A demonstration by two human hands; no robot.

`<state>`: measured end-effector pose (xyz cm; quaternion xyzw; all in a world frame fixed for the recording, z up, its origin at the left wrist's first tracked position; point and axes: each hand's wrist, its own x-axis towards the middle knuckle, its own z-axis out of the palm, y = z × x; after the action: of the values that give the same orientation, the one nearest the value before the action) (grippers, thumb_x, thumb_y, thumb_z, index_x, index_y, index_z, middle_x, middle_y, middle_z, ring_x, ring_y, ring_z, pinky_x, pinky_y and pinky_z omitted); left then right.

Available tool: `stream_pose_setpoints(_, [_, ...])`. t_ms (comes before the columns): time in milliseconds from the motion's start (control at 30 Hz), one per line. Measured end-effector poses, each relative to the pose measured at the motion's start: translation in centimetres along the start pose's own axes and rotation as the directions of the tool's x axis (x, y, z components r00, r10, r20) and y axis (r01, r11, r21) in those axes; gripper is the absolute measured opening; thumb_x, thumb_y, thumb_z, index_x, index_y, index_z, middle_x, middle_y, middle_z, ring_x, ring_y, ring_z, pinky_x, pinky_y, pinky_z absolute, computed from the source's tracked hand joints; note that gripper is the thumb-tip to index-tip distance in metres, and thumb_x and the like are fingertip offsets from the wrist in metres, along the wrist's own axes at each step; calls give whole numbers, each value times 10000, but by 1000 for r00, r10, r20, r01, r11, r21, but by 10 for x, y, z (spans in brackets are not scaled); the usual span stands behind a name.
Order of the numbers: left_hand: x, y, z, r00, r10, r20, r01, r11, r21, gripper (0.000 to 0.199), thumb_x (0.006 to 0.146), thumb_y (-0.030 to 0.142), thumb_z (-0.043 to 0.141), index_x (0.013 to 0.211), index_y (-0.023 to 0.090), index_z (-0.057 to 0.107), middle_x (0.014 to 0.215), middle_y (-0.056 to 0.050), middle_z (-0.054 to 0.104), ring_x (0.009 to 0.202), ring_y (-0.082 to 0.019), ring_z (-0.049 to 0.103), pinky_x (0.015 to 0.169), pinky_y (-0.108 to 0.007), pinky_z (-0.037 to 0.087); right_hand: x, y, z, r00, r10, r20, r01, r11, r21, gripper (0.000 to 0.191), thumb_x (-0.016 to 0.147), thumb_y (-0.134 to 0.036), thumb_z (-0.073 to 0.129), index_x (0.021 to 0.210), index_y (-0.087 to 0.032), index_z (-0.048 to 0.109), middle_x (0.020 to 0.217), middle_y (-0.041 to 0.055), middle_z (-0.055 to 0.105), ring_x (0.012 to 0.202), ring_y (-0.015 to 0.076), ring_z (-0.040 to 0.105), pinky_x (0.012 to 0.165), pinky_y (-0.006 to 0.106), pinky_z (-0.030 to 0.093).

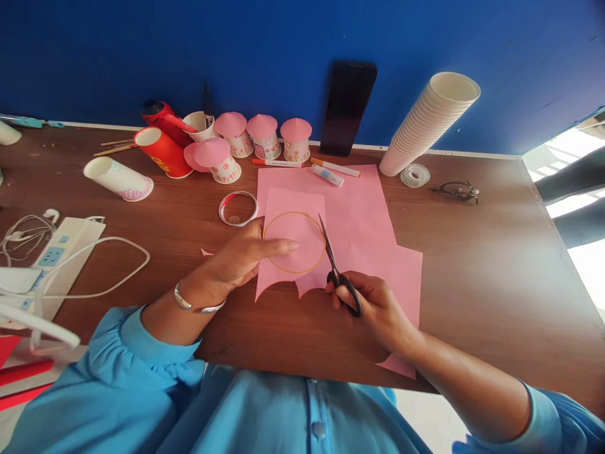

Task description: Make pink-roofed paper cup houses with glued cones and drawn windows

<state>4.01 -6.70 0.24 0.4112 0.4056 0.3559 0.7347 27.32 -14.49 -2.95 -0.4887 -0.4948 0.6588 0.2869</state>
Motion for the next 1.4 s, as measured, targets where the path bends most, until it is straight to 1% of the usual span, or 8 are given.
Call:
stream_pose_setpoints(267, [-1, 2, 1, 1000, -14, -7, 14, 1000, -12, 475, 717, 225, 866, 1171, 147, 753, 1193, -106, 805, 1213, -383, 715, 995, -459, 633, -1, 1, 0, 1000, 12, -6, -12, 1000, 8, 563, 915, -722, 627, 820, -168, 651, 708, -16, 581, 512, 76, 481, 526, 246, 386])
stream_pose_setpoints(400, [0, 1, 1, 1000, 0, 0, 0, 1000, -8, 482, 713, 240, 872, 1168, 143, 747, 1164, -107, 809, 1204, -379, 717, 975, -452, 636, -1, 2, 0, 1000, 12, -13, -12, 1000, 7, 566, 909, -727, 631, 826, -168, 655, 704, -17, 584, 508, 77, 481, 524, 247, 386])
stream_pose_setpoints(600, [1, 3, -1, 1000, 15, 17, -16, 999, 43, 408, 736, 264, 854, 1112, 140, 756, 1091, -92, 816, 1081, -336, 757, 901, -402, 639, -1, 2, 0, 1000, 18, -9, -18, 1000, 2, 570, 907, -729, 632, 812, -167, 650, 704, -15, 587, 508, 76, 479, 528, 249, 386])
stream_pose_setpoints(800, [1, 5, -10, 1000, -14, -17, 15, 994, 107, 416, 710, 290, 882, 1083, 144, 770, 974, -67, 815, 1009, -309, 755, 835, -358, 626, -1, 0, 0, 1000, 10, 4, -10, 1000, -6, 572, 911, -728, 631, 794, -169, 645, 687, -17, 574, 525, 80, 470, 535, 249, 375])
stream_pose_setpoints(1000, [0, 10, -14, 1000, -10, 11, 8, 988, 154, 414, 712, 279, 871, 1091, 145, 770, 1057, -89, 817, 1094, -342, 737, 903, -400, 616, -1, 0, 0, 1000, 9, 5, -9, 1000, -11, 579, 899, -737, 639, 797, -168, 662, 673, -17, 577, 531, 82, 458, 521, 241, 376])
stream_pose_setpoints(1200, [-2, 15, -11, 998, -47, 49, 42, 994, 101, 353, 736, 254, 851, 1065, 147, 783, 1007, -83, 827, 1024, -316, 762, 871, -372, 614, 0, 1, 1, 1000, 12, -3, -12, 1000, -21, 549, 903, -715, 649, 794, -178, 670, 670, -10, 594, 525, 91, 462, 509, 250, 381])
stream_pose_setpoints(1267, [-3, 16, -11, 998, -57, 36, 53, 993, 107, 337, 751, 260, 842, 1063, 148, 782, 1014, -88, 827, 1019, -315, 761, 875, -378, 610, 0, 1, 1, 1000, 14, -3, -14, 1000, -23, 545, 906, -713, 645, 796, -180, 673, 668, -11, 596, 516, 92, 465, 504, 253, 381])
stream_pose_setpoints(1400, [-5, 18, -11, 999, -44, -32, 48, 990, 136, 373, 740, 278, 858, 1078, 147, 770, 1098, -105, 815, 1108, -338, 731, 955, -419, 591, 1, 1, 1, 1000, 22, -1, -22, 1000, -19, 548, 906, -713, 644, 779, -181, 664, 673, -14, 600, 486, 81, 465, 497, 254, 380])
